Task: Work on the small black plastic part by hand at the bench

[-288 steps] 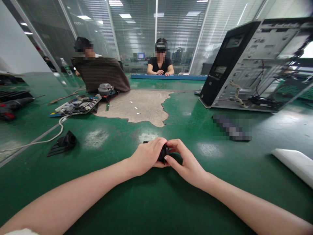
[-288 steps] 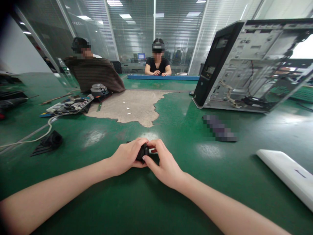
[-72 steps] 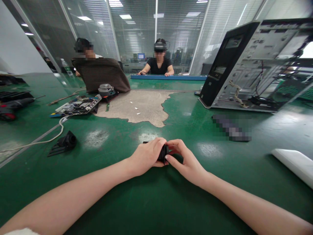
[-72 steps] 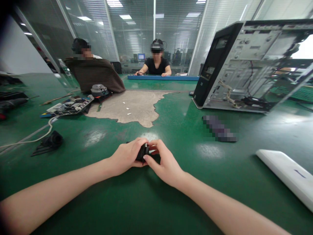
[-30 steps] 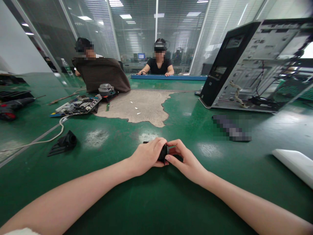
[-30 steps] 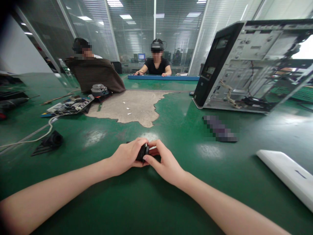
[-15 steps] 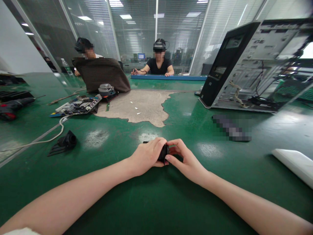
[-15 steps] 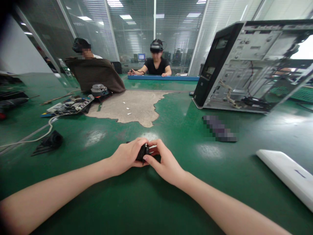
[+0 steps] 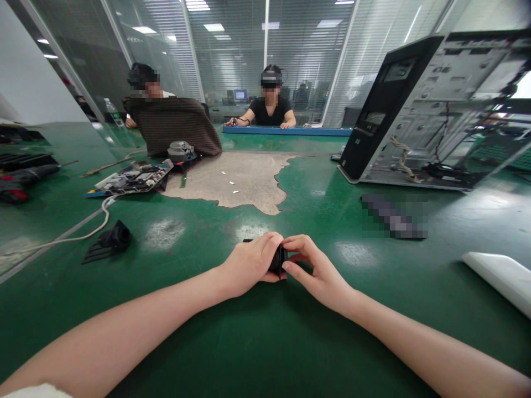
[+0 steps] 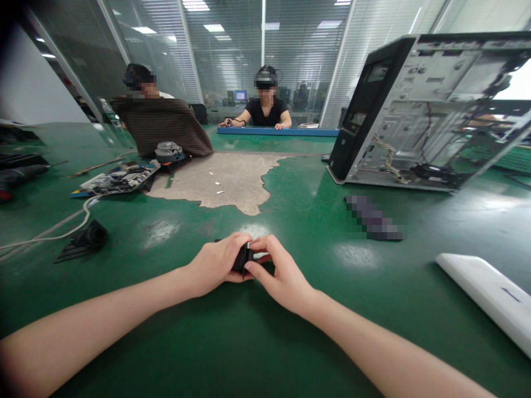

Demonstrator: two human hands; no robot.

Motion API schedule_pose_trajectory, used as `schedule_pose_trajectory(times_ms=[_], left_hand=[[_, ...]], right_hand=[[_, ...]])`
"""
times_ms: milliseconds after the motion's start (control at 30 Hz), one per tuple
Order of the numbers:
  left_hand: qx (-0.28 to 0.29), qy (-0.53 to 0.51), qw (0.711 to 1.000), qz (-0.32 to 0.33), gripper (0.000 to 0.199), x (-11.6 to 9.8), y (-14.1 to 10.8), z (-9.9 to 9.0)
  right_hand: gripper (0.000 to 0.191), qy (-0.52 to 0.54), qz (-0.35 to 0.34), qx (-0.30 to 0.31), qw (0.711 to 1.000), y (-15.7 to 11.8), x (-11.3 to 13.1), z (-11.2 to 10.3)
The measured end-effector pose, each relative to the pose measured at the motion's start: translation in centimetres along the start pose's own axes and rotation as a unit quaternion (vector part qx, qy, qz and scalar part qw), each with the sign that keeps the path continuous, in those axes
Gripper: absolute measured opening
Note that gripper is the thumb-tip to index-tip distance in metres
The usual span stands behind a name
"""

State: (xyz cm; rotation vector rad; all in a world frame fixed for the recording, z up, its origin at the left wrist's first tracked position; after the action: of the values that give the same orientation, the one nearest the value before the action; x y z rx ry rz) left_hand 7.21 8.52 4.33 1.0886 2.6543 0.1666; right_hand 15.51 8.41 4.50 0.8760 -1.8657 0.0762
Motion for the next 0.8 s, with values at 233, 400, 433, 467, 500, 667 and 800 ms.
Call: schedule_pose_trajectory(times_ms=[233,400,433,467,500,667,800], left_hand=[[0.018,-0.007,1.000,-0.005,0.053,0.0,0.0,-0.1],[0.022,-0.001,1.000,-0.010,0.055,0.0,0.0,0.1],[0.019,-0.001,1.000,-0.009,0.055,0.0,0.0,0.1],[0.016,-0.001,1.000,-0.008,0.055,0.0,0.0,0.1],[0.012,0.000,1.000,-0.006,0.054,0.0,0.0,0.1],[0.014,0.002,1.000,-0.006,0.051,0.0,0.1,0.2],[0.020,0.001,1.000,-0.011,0.052,0.0,0.1,0.1]], right_hand=[[0.022,0.042,0.051,0.038,0.997,0.0,-0.9,0.7],[0.022,-0.030,-0.009,0.024,0.999,-0.2,0.2,0.4],[0.021,-0.035,-0.013,0.020,0.999,-0.2,0.3,0.3],[0.020,-0.034,-0.016,0.017,0.999,-0.2,0.3,0.2],[0.019,-0.031,-0.018,0.012,0.999,-0.2,0.3,0.2],[0.024,0.012,0.022,0.015,1.000,0.0,-0.4,0.3],[0.025,0.049,0.061,0.040,0.996,0.0,-1.1,0.8]])
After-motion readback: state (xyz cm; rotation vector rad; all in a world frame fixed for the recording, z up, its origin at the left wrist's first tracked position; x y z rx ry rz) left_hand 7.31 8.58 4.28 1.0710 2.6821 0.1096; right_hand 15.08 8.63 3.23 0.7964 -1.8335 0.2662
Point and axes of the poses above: each hand's wrist, its own y-axis towards the middle knuckle, its own z-axis out of the palm, x = y × z, the point moved 9 cm from there along y, towards the middle knuckle, and after that the axes turned 10 degrees about x, right-handed, at the moved point
